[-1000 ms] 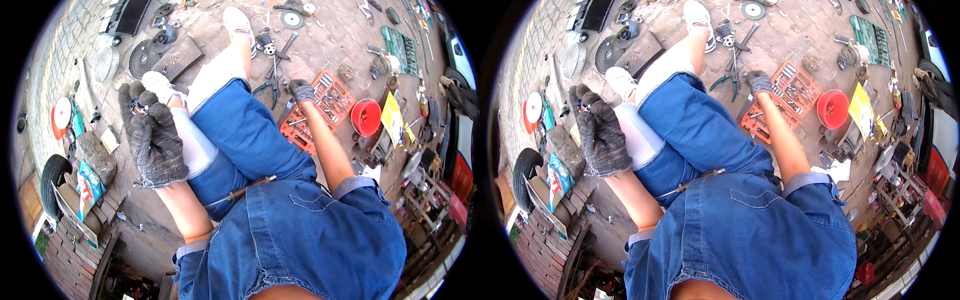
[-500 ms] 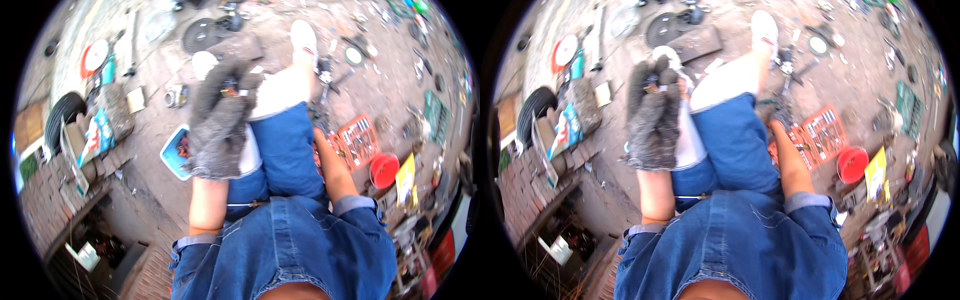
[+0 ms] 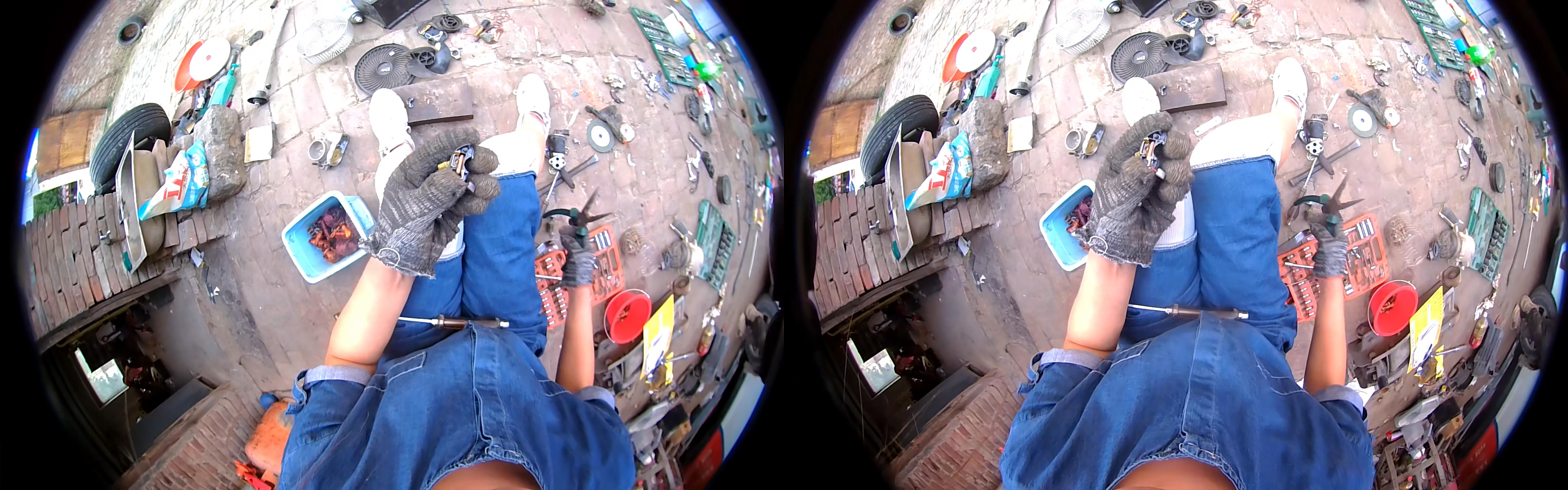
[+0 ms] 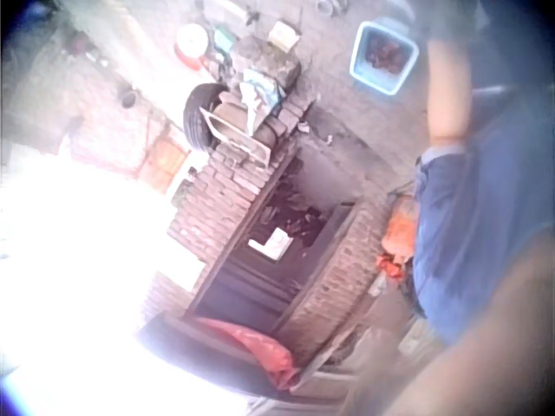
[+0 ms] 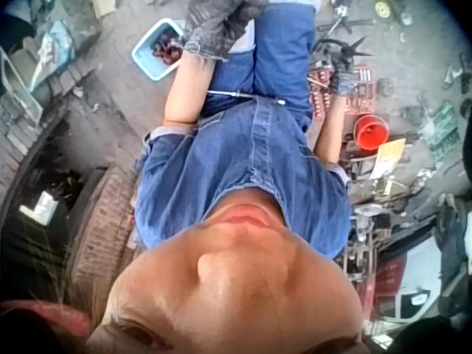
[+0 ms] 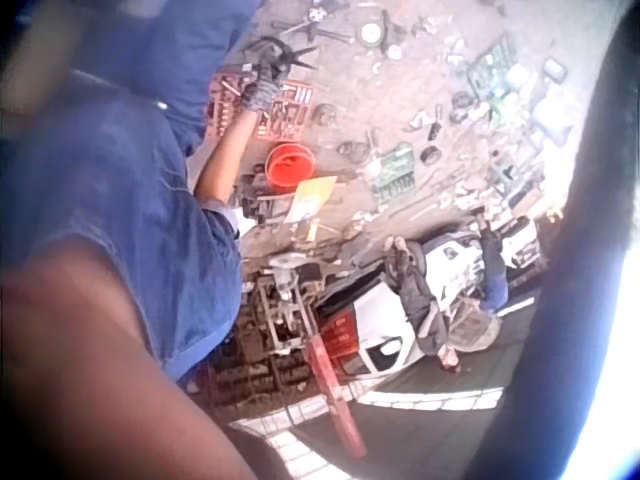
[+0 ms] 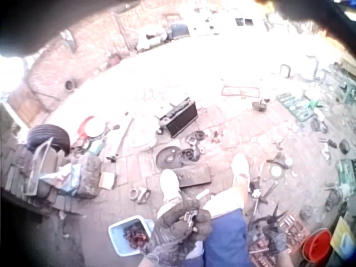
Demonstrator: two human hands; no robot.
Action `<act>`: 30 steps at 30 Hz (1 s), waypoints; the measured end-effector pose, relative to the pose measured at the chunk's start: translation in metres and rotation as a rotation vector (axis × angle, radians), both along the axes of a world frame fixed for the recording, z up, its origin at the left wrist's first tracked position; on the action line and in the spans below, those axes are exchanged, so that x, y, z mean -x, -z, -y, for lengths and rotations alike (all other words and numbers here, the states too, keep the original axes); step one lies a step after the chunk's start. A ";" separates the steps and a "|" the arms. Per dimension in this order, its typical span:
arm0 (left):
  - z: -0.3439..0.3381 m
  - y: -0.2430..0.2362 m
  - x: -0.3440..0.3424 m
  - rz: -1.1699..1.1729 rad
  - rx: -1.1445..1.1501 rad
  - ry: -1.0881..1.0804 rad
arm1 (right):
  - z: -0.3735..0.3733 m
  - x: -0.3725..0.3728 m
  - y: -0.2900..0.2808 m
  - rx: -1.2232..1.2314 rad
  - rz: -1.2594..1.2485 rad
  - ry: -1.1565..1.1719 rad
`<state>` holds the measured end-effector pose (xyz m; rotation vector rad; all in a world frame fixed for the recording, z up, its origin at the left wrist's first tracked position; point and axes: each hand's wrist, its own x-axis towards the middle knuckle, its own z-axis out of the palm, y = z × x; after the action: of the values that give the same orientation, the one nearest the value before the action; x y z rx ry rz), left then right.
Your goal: The person sits on the ground in a workshop and uses pliers to manipulate a small metal component. They then use a hammer and a chisel to strike the metal part on a metal plate, performing repeated strikes to shape or adjust the object.
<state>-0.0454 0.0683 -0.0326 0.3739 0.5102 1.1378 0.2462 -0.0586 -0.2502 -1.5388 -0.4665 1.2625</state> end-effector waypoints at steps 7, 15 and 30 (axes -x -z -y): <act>0.025 -0.018 0.000 -0.068 -0.073 0.043 | -0.010 0.015 -0.137 -0.403 -0.388 -0.214; 0.039 -0.038 -0.001 -0.483 -0.299 0.012 | -0.013 0.056 -0.191 -0.264 -0.706 -0.284; 0.048 -0.041 -0.013 -0.932 -0.342 -0.182 | -0.020 0.099 -0.232 -0.194 -0.006 -0.731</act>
<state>-0.0327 0.0205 0.0082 1.1971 1.1809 1.1866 0.1468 -0.0381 -0.0185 -1.2290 -1.1831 1.7012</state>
